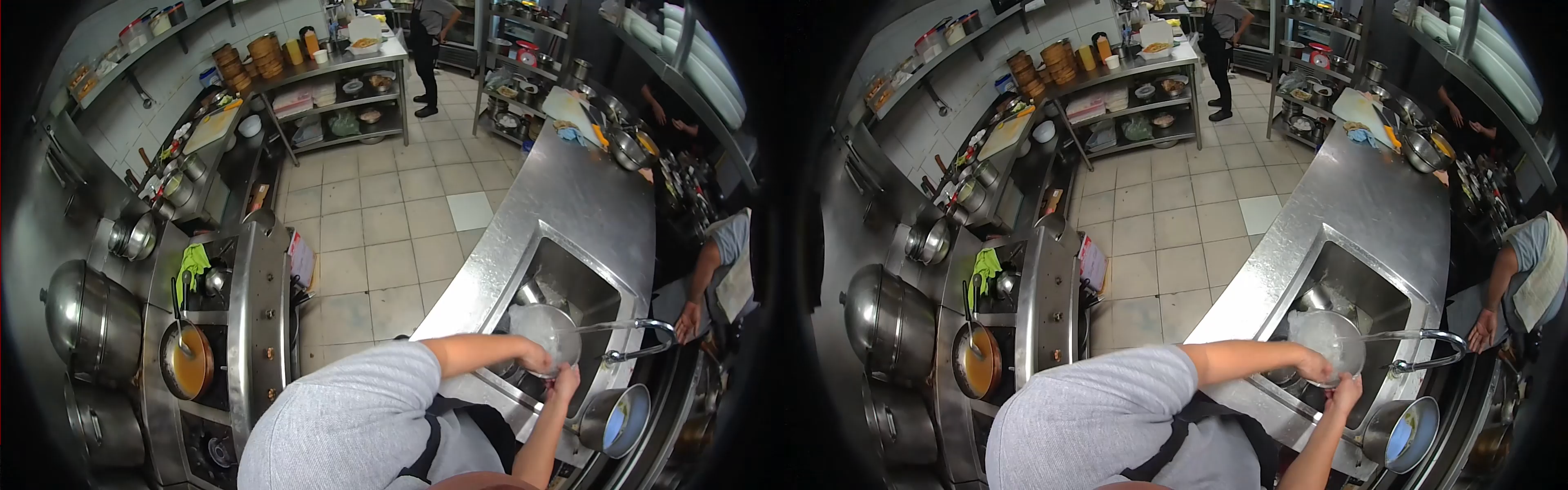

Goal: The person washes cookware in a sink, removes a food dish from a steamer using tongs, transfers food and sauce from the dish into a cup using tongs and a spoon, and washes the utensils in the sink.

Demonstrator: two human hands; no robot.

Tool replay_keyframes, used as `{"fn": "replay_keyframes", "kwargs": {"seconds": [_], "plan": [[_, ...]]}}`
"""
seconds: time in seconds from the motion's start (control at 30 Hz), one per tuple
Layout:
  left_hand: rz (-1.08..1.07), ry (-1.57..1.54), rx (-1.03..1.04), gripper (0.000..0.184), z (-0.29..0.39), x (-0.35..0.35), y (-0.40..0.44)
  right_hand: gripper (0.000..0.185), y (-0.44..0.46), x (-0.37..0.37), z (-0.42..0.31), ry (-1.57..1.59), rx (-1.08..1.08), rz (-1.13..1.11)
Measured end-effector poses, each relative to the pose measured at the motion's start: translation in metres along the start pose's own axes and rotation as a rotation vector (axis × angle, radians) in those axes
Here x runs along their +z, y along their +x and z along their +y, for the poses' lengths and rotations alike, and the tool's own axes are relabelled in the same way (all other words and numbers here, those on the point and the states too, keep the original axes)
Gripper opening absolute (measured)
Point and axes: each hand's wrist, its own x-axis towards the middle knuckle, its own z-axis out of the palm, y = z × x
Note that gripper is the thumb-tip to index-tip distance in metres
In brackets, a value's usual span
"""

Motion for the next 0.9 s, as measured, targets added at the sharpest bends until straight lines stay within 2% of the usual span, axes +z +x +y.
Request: {"fn": "replay_keyframes", "kwargs": {"seconds": [0.03, 0.1, 0.13, 0.17, 0.23, 0.3, 0.33, 0.37, 0.4, 0.43, 0.5, 0.53, 0.57, 0.63, 0.67, 0.7, 0.73, 0.77, 0.8, 0.83, 0.87, 0.9], "plan": [[0.003, -0.008, 0.001, 0.034, 0.005, -0.008, -0.015, 0.029, -0.003, -0.008, -0.004, 0.024, 0.045, -0.015], [-0.068, 0.748, -0.177, 0.037, 0.011, -0.033, -0.048, 0.035, -0.024, -0.011, -0.012, -0.022, 0.061, -0.047], [0.030, 0.932, -0.127, 0.041, -0.009, -0.034, -0.043, 0.035, -0.024, -0.007, -0.002, -0.042, 0.071, -0.043], [0.030, 0.928, -0.125, 0.041, -0.015, -0.024, -0.034, 0.035, -0.023, -0.001, 0.010, -0.066, 0.081, -0.041], [0.582, 0.414, -0.069, 0.044, -0.008, -0.005, -0.016, 0.029, -0.021, 0.016, 0.007, -0.035, 0.083, -0.030], [0.515, 0.305, -0.149, 0.042, 0.003, 0.001, -0.004, 0.023, -0.014, 0.016, -0.001, -0.003, 0.026, -0.044], [0.210, 0.253, -0.055, 0.042, 0.004, 0.000, -0.002, 0.017, -0.003, 0.008, 0.003, 0.063, 0.010, -0.032], [-0.092, 0.199, 0.041, 0.042, 0.003, -0.004, -0.001, 0.020, 0.002, -0.009, 0.004, 0.026, 0.039, -0.020], [-0.171, 0.395, -0.008, 0.039, -0.007, -0.013, -0.007, 0.020, -0.007, -0.016, -0.006, -0.002, 0.068, -0.039], [-0.172, 0.395, -0.006, 0.039, -0.011, -0.021, -0.018, 0.021, -0.016, -0.020, -0.010, -0.031, 0.098, -0.054], [0.272, 0.846, 0.046, 0.039, -0.017, -0.032, -0.040, 0.022, -0.033, -0.002, -0.002, -0.009, 0.107, 0.009], [0.401, 0.694, 0.037, 0.038, -0.008, -0.024, -0.038, 0.023, -0.035, 0.006, 0.004, 0.010, 0.114, 0.068], [0.403, 0.696, 0.037, 0.038, 0.000, -0.012, -0.029, 0.024, -0.022, 0.008, 0.016, 0.026, 0.119, 0.009], [0.428, 0.077, 0.062, 0.040, 0.014, 0.007, -0.008, 0.024, 0.002, 0.002, 0.015, -0.031, 0.044, -0.053], [0.022, 0.009, 0.141, 0.042, 0.015, -0.001, -0.001, 0.023, 0.007, -0.006, 0.013, -0.005, 0.050, -0.022], [0.023, 0.009, 0.139, 0.042, 0.012, -0.008, -0.007, 0.022, 0.004, -0.016, 0.003, 0.018, 0.055, 0.013], [-0.030, 0.278, 0.076, 0.044, 0.008, -0.015, -0.019, 0.026, -0.001, -0.025, -0.004, -0.017, 0.085, -0.076], [-0.084, 0.544, 0.014, 0.046, 0.006, -0.021, -0.030, 0.026, -0.008, -0.023, -0.005, -0.019, 0.086, -0.075], [-0.051, 0.825, -0.062, 0.047, 0.006, -0.031, -0.041, 0.028, -0.020, -0.015, -0.004, 0.003, 0.077, -0.062], [-0.052, 0.825, -0.061, 0.047, -0.001, -0.027, -0.035, 0.030, -0.027, -0.012, -0.003, 0.024, 0.069, -0.049], [0.151, 0.771, -0.063, 0.046, -0.013, -0.019, -0.026, 0.033, -0.018, -0.010, 0.013, -0.040, 0.133, 0.012], [0.355, 0.718, -0.064, 0.046, -0.017, -0.015, -0.018, 0.030, -0.028, 0.004, 0.007, -0.009, 0.108, -0.041]]}}
